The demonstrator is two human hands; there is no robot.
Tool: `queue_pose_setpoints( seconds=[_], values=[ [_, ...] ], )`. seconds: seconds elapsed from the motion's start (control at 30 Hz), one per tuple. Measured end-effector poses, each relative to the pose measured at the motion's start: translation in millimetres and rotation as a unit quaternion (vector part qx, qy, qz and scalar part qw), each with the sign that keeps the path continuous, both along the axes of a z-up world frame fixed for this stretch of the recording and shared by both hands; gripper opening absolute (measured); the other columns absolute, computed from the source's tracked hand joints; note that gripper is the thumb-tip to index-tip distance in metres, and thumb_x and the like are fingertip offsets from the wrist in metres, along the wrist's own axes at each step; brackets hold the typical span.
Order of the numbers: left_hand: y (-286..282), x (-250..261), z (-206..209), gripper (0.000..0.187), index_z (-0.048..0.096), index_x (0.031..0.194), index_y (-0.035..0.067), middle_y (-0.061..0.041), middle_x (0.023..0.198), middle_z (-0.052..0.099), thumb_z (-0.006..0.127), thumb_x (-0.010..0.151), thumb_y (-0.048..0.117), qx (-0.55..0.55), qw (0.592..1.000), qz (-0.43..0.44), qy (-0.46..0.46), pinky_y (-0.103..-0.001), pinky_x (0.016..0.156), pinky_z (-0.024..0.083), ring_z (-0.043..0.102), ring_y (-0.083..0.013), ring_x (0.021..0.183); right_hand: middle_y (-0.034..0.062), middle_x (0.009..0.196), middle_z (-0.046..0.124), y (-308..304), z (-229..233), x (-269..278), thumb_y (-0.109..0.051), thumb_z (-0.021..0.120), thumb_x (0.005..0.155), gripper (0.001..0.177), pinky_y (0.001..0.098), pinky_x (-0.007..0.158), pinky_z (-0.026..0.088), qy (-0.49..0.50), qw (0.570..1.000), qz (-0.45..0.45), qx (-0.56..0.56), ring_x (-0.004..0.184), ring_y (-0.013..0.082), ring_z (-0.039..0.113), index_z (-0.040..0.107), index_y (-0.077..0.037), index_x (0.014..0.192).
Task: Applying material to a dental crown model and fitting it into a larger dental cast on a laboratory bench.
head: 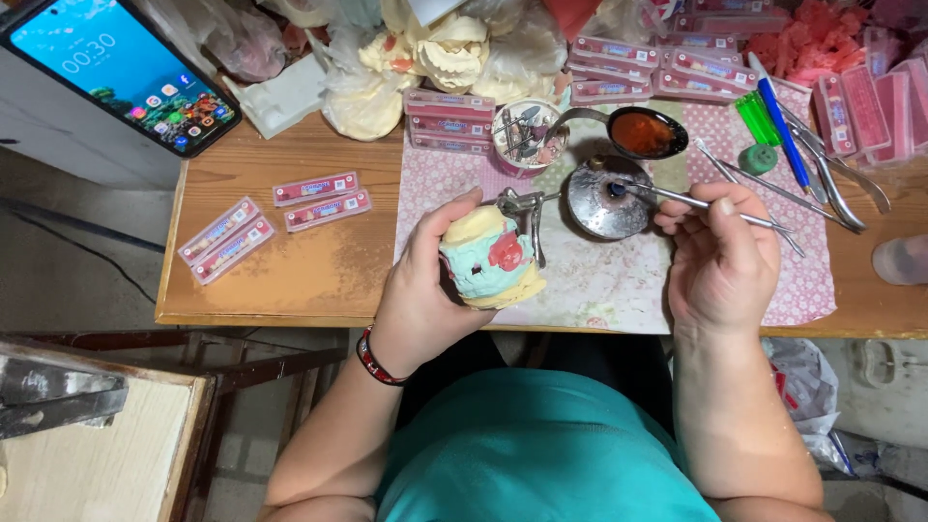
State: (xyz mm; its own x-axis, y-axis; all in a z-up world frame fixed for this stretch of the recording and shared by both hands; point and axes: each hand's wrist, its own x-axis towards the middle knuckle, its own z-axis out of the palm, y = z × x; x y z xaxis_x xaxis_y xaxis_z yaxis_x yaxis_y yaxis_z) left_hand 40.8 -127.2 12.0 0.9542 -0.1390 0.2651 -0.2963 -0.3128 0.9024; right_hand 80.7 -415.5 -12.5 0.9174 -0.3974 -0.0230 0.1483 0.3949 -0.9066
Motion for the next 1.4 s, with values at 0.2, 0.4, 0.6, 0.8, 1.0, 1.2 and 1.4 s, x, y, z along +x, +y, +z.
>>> queue_pose_setpoints(
  seconds=[0.2, 0.4, 0.6, 0.8, 1.0, 1.2, 1.4],
  values=[
    [1, 0, 0, 0.089, 0.043, 0.146, 0.008, -0.015, 0.156, 0.054, 0.091, 0.071, 0.012, 0.007, 1.000, -0.004, -0.002, -0.034, 0.121, 0.043, 0.054, -0.0277, 0.146, 0.0182, 0.085, 0.074, -1, 0, -1, -0.025, 0.068, 0.094, 0.022, 0.0278, 0.074, 0.063, 0.000, 1.000, 0.006, -0.005, 0.075, 0.0231, 0.073, 0.067, -0.006, 0.106],
    [0, 1, -3, 0.089, 0.043, 0.146, 0.007, -0.016, 0.156, 0.054, 0.092, 0.073, 0.013, -0.001, 1.000, -0.007, -0.012, -0.035, 0.122, 0.043, 0.055, -0.0279, 0.145, 0.0173, 0.085, 0.074, 1, 2, -1, -0.025, 0.069, 0.094, 0.022, 0.0275, 0.074, 0.063, 0.002, 1.000, 0.006, -0.003, 0.076, 0.0225, 0.074, 0.067, -0.006, 0.105],
    [1, 1, -5, 0.092, 0.042, 0.148, 0.009, -0.016, 0.157, 0.053, 0.092, 0.071, 0.011, -0.006, 1.000, -0.011, 0.007, -0.033, 0.120, 0.044, 0.055, -0.0272, 0.145, 0.0167, 0.086, 0.074, 0, 2, -2, -0.025, 0.068, 0.094, 0.022, 0.0272, 0.074, 0.063, 0.003, 1.000, 0.008, -0.010, 0.076, 0.0220, 0.074, 0.067, -0.006, 0.105],
    [0, 1, -7, 0.091, 0.042, 0.148, 0.009, -0.015, 0.157, 0.053, 0.091, 0.071, 0.012, -0.004, 1.000, -0.010, 0.010, -0.033, 0.119, 0.044, 0.056, -0.0267, 0.144, 0.0179, 0.086, 0.073, 0, 1, -2, -0.025, 0.070, 0.094, 0.024, 0.0274, 0.074, 0.064, -0.005, 1.000, 0.008, -0.004, 0.076, 0.0226, 0.074, 0.067, -0.005, 0.105],
    [0, 1, -7, 0.091, 0.040, 0.148, 0.007, -0.019, 0.158, 0.051, 0.091, 0.073, 0.007, -0.018, 1.000, -0.018, -0.014, -0.034, 0.121, 0.043, 0.054, -0.0296, 0.146, 0.0182, 0.087, 0.074, -1, 2, -2, -0.025, 0.068, 0.094, 0.023, 0.0268, 0.074, 0.064, 0.002, 1.000, 0.006, -0.011, 0.074, 0.0224, 0.073, 0.067, -0.006, 0.105],
    [-4, -2, 1, 0.089, 0.043, 0.148, 0.009, -0.012, 0.157, 0.055, 0.089, 0.071, 0.010, 0.007, 1.000, 0.008, 0.005, -0.032, 0.117, 0.046, 0.058, -0.0252, 0.143, 0.0218, 0.080, 0.069, -10, -5, -2, -0.024, 0.064, 0.095, 0.028, 0.0343, 0.069, 0.066, -0.047, 0.998, 0.010, 0.031, 0.076, 0.0294, 0.075, 0.065, 0.002, 0.104],
    [-5, -6, 4, 0.093, 0.044, 0.145, 0.010, -0.013, 0.147, 0.060, 0.095, 0.068, 0.021, 0.014, 0.998, 0.051, -0.016, -0.032, 0.113, 0.049, 0.064, -0.0252, 0.134, 0.0200, 0.096, 0.076, -17, 26, 17, -0.031, 0.068, 0.102, 0.024, 0.0229, 0.068, 0.061, -0.046, 0.997, 0.006, -0.054, 0.074, 0.0211, 0.074, 0.063, -0.009, 0.109]
  ],
)
